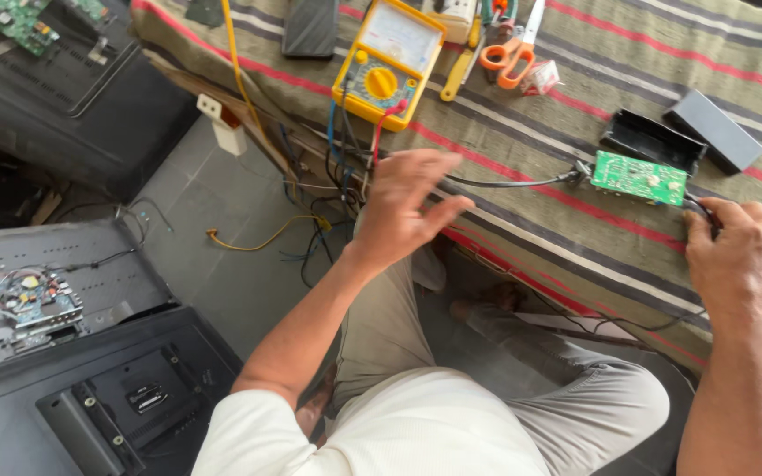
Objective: The person opens a black plastic enclosure and removes a green circuit board, then uses multimeter probes to test points on the board, repositioning the board and probes repeatedly. They briefly reach to a power strip on the table and continue probing the board and its components.
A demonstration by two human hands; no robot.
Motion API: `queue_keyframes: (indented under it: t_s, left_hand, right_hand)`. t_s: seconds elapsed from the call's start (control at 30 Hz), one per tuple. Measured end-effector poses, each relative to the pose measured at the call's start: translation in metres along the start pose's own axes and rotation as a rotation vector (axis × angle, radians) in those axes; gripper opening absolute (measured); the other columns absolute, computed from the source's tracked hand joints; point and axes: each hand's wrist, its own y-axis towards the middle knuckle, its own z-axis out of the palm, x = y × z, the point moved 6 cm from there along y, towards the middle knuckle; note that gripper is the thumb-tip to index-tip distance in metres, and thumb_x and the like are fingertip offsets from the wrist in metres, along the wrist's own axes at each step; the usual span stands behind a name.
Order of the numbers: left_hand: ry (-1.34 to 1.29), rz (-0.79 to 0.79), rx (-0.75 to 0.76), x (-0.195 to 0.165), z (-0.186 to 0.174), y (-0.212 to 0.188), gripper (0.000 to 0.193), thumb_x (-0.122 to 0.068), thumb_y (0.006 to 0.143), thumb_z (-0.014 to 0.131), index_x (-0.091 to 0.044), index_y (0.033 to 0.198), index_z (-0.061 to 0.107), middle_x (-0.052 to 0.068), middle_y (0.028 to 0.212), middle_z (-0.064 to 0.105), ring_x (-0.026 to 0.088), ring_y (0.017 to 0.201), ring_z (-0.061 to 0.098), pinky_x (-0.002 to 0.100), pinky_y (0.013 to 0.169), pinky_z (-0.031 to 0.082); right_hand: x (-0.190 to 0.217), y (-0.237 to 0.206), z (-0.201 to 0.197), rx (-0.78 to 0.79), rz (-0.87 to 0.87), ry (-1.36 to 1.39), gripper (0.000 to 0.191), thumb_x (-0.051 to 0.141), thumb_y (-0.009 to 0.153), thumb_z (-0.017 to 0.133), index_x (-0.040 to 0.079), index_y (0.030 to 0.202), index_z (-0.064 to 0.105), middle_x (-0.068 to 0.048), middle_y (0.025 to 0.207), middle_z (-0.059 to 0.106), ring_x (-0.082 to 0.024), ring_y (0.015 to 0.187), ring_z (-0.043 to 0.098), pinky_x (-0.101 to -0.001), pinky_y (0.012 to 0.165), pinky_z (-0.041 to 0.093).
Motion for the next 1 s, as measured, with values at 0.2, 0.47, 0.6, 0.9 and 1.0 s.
queue_keyframes:
  t_s: [0.2,0.47,0.6,0.9,1.0]
  left_hand:
    - [-0.33,-0.706,-0.315,0.094,-0.01,-0.077,0.024,-0.016,0.096,0.08,-0.001,0.111,0.068,0.006,0.09,0.07,0.013,0.077,0.064,0.028,0.069,0.054]
    - [-0.26,-0.74,-0.302,0.121,0.025,-0.102,0.032,-0.021,0.092,0.079,0.002,0.109,0.065,0.01,0.091,0.072,0.016,0.078,0.068,0.031,0.068,0.055]
    - [-0.104,-0.616,-0.296,0.106,0.021,-0.098,0.024,-0.02,0.098,0.075,0.003,0.099,0.068,0.013,0.092,0.068,0.018,0.077,0.068,0.033,0.066,0.055]
    - [-0.901,-0.908,-0.056,0.053,0.026,-0.092,0.022,-0.022,0.101,0.07,0.0,0.096,0.07,0.006,0.08,0.07,0.013,0.063,0.068,0.026,0.059,0.057]
    - [-1.015,-0.875,-0.093,0.041,0.011,-0.064,0.022,-0.023,0.101,0.069,-0.001,0.099,0.07,0.008,0.082,0.072,0.014,0.063,0.069,0.028,0.057,0.058]
  right_hand:
    - [0.085,-0.009,-0.063,-0.24,-0.017,0.089,0.016,0.006,0.105,0.077,0.003,0.12,0.075,-0.018,0.119,0.069,-0.034,0.117,0.063,-0.0455,0.097,0.049]
    - [0.236,-0.046,-0.002,0.304,-0.041,0.753,0.011,0.012,0.097,0.073,0.007,0.106,0.079,-0.01,0.094,0.076,-0.017,0.077,0.069,-0.0303,0.067,0.055]
    - [0.276,-0.059,0.045,0.461,0.006,0.883,0.02,0.016,0.092,0.074,0.004,0.108,0.075,-0.011,0.095,0.077,-0.021,0.077,0.073,-0.0313,0.068,0.058]
    - [0.304,-0.068,0.084,0.406,-0.302,1.001,0.058,0.018,0.084,0.079,-0.008,0.131,0.058,-0.024,0.117,0.066,-0.035,0.11,0.062,-0.0425,0.092,0.05]
    - [0.309,-0.076,0.113,0.679,-0.111,1.112,0.029,0.018,0.091,0.076,-0.001,0.111,0.068,-0.011,0.093,0.074,-0.022,0.089,0.067,-0.0374,0.081,0.055]
